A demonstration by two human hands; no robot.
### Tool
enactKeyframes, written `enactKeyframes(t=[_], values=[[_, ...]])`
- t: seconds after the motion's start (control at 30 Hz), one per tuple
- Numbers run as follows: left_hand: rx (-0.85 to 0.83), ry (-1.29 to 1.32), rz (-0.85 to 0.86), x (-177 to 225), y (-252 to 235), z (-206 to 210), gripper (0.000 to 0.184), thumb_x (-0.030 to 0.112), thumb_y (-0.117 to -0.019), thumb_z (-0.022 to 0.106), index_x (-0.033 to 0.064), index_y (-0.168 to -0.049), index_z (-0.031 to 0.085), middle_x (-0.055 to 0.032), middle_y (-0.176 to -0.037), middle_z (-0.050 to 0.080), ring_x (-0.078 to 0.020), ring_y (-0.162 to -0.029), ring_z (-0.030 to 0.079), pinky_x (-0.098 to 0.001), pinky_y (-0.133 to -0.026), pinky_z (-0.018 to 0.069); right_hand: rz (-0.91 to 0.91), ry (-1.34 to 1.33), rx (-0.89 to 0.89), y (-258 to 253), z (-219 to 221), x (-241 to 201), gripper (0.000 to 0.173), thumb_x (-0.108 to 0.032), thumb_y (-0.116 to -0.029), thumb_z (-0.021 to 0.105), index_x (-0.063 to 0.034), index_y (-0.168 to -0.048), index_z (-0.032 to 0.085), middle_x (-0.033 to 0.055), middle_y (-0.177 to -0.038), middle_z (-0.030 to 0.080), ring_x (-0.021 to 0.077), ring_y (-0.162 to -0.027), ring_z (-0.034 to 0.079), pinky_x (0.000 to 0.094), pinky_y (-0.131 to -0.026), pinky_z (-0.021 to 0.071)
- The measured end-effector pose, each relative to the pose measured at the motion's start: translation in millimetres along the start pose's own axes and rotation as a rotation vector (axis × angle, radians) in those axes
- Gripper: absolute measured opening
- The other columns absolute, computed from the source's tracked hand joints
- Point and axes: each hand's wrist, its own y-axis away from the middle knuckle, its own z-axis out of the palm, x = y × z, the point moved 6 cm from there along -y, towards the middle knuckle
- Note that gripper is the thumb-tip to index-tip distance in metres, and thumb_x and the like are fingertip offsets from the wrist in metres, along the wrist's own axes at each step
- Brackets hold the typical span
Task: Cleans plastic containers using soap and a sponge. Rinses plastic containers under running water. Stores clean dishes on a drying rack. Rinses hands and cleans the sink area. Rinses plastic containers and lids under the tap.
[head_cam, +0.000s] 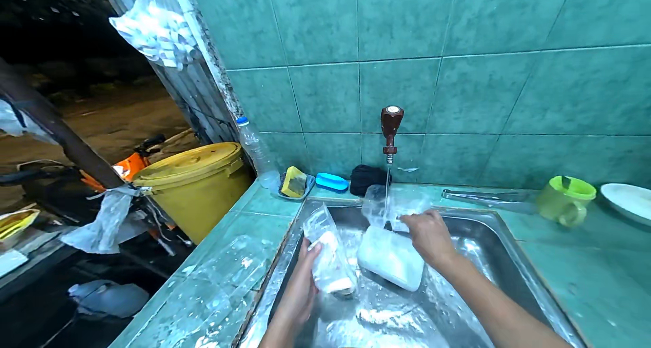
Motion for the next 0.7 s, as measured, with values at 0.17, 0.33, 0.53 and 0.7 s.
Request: enactKeyframes(t=[0.17,0.33,0.53,0.7], values=[[0.070,0.048,0.063,-11,53,-34,0.069,0.036,-0.1025,0.040,0.0117,-0.161,0.012,-0.0140,-0.139,0.055,-0.0195,-0.113,0.065,-0.0384,-0.088,0.0598,0.131,-0.047,-0.052,-1,5,8,0.034,-0.001,-0.1015,0.049,-0.0079,-0.123,0.073,0.0168,-0.110,0.075,0.0350,-0.111,0.069,0.0615,-0.117,0.0301],[0.076,0.068,0.053,-25,87,-48,0.066,0.028,-0.1028,0.035,0.0058,-0.158,0.007,-0.0111,-0.137,0.050,-0.0099,-0.114,0.060,-0.0318,-0.095,0.0549,-0.060,-0.212,-0.118,-5,19,-15,0.035,-0.002,-0.1029,0.046,-0.0066,-0.125,0.073,0.0173,-0.120,0.073,0.0354,-0.121,0.065,0.0586,-0.118,0.0334],[0.030,0.188,0.072,-40,104,-54,0.064,0.028,-0.1051,0.031,0.0058,-0.157,0.001,-0.0106,-0.133,0.054,-0.0129,-0.111,0.065,-0.0346,-0.094,0.0579,-0.005,-0.211,-0.072,-20,29,-19,0.035,0.000,-0.1020,0.047,-0.0051,-0.125,0.072,0.0180,-0.119,0.073,0.0350,-0.120,0.066,0.0556,-0.119,0.0331],[0.052,0.162,0.061,-50,114,-58,0.069,0.031,-0.1048,0.035,0.0055,-0.159,0.000,-0.0127,-0.137,0.053,-0.0133,-0.113,0.064,-0.0341,-0.095,0.0572,0.041,-0.130,-0.046,-20,26,-11,0.033,-0.002,-0.1022,0.050,-0.0076,-0.124,0.074,0.0167,-0.119,0.073,0.0350,-0.119,0.066,0.0524,-0.113,0.0419]])
